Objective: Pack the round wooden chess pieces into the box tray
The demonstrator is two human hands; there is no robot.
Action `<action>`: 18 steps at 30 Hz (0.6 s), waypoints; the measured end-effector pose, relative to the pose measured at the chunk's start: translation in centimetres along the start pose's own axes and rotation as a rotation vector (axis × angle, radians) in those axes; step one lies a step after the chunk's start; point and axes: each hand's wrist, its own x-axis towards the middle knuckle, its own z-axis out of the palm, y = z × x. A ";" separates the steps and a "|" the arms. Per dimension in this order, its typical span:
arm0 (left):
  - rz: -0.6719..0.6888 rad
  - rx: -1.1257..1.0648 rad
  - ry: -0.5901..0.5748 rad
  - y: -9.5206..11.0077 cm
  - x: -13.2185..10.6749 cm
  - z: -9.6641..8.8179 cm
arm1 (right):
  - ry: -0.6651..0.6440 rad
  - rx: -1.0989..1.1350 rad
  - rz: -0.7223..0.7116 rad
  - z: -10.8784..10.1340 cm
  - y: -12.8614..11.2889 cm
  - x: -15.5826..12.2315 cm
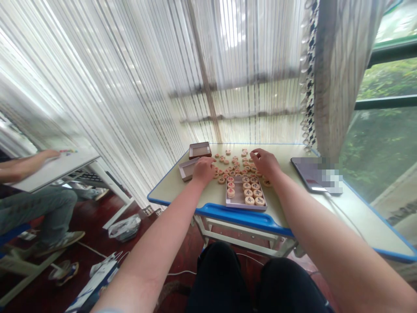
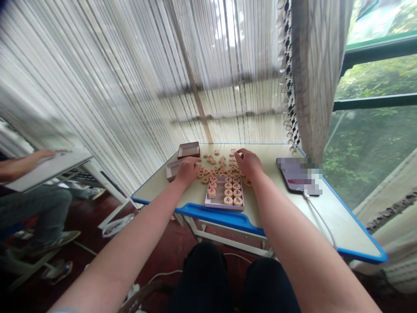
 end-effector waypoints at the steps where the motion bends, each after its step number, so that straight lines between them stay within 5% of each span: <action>1: 0.046 0.010 -0.039 0.5 0.8 0.1 | 0.003 0.003 0.002 0.0 0.1 0.1; 9: 0.233 0.382 -0.527 2.6 5.6 2.0 | 0.032 0.004 -0.105 -0.5 -0.4 0.0; 15: 0.054 0.303 -0.377 1.5 4.3 3.1 | 0.022 0.006 -0.115 0.4 -1.3 -0.5; 18: 0.049 0.285 -0.395 1.0 4.1 3.1 | 0.029 0.007 -0.123 0.7 -1.4 -0.5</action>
